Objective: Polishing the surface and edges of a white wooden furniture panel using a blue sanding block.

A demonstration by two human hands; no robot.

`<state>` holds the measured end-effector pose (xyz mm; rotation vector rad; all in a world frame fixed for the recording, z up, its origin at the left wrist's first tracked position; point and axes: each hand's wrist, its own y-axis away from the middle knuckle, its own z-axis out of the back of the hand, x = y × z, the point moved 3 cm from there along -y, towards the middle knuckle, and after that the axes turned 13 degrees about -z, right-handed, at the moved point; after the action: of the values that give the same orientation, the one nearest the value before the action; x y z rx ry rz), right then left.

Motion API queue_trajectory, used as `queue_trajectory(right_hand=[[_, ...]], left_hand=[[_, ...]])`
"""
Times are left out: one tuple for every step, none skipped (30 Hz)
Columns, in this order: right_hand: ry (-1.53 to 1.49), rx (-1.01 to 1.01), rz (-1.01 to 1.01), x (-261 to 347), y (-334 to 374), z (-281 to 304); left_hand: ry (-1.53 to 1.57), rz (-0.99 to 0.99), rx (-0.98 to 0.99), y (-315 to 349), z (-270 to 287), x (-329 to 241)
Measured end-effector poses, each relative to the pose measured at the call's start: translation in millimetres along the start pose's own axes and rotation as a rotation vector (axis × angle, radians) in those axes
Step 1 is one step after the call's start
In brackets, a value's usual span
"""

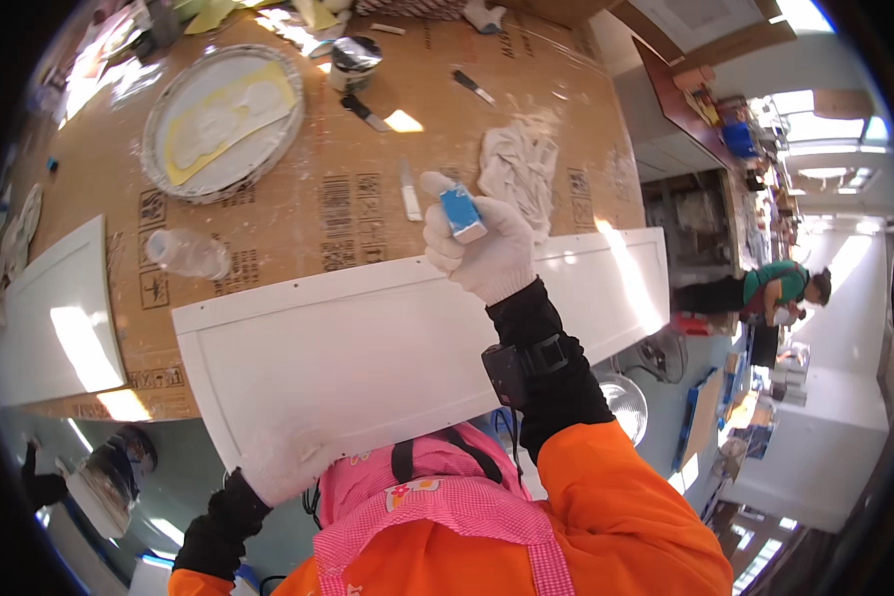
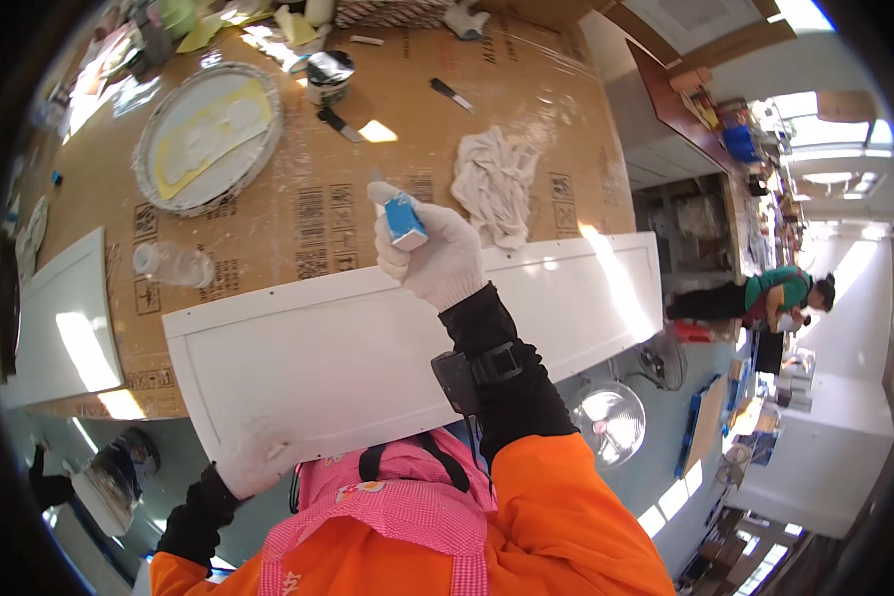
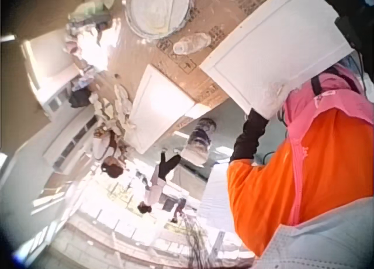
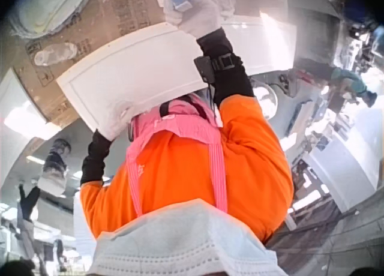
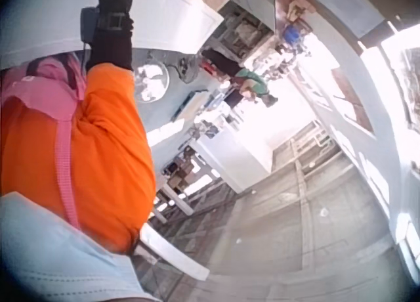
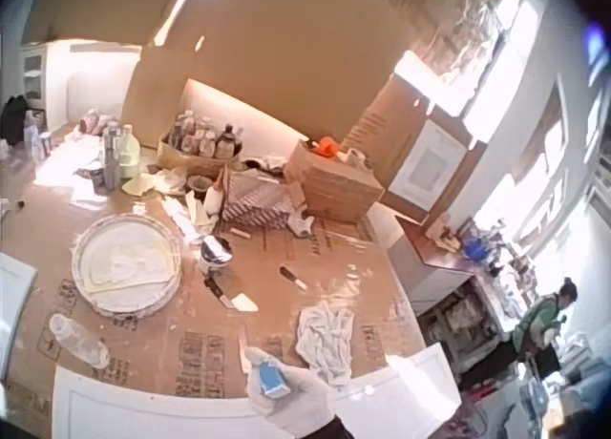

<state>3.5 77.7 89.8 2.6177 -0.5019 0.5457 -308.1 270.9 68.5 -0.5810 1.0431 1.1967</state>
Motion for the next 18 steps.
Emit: queue_trajectory(right_hand=[[-0.068, -0.014, -0.023, 0, 26, 17], [-0.136, -0.017, -0.05, 5, 55, 34], [-0.214, 0.007, -0.058, 10, 88, 60], [-0.22, -0.006, -0.026, 17, 125, 83], [-0.164, -0.176, 0.0, 22, 165, 110], [-0.112, -0.349, 0.021, 30, 209, 136], [-0.049, -0.441, 0.04, 41, 249, 162], [0.015, -0.534, 0.053, 56, 293, 187], [0.118, -0.631, 0.069, 73, 338, 214], [0.222, -0.731, 0.083, 91, 381, 239], [0.287, -0.812, 0.116, 108, 415, 260], [0.355, -0.897, 0.146, 125, 450, 278], [0.394, -0.971, 0.224, 139, 481, 302], [0.437, -1.047, 0.3, 152, 509, 326], [0.487, -1.182, 0.338, 163, 532, 340], [0.545, -1.3, 0.374, 178, 546, 350], [0.605, -1.416, 0.362, 190, 560, 360], [0.714, -1.444, 0.363, 196, 575, 374]], left_hand=[[0.127, 0.033, 0.128, -13, -19, -22], [0.125, 0.002, 0.17, -22, -41, -36], [0.193, -0.033, 0.226, -32, -65, -48], [0.258, -0.056, 0.273, -47, -84, -59], [0.253, -0.06, 0.297, -67, -97, -70], [0.21, -0.035, 0.32, -89, -110, -81], [0.165, -0.003, 0.337, -110, -126, -90], [0.163, 0.006, 0.352, -128, -146, -96], [0.258, 0.145, 0.27, -145, -163, -94], [0.35, 0.284, 0.187, -163, -179, -91], [0.19, 0.176, 0.124, -181, -190, -84], [0.035, 0.065, 0.067, -201, -199, -80], [0.104, 0.1, -0.098, -231, -204, -82], [0.17, 0.137, -0.265, -266, -208, -81], [-0.097, 0.043, -0.247, -297, -205, -79], [-0.372, -0.056, -0.234, -324, -197, -77], [-0.542, -0.109, -0.204, -348, -191, -75], [-0.697, -0.172, -0.175, -371, -190, -70]])
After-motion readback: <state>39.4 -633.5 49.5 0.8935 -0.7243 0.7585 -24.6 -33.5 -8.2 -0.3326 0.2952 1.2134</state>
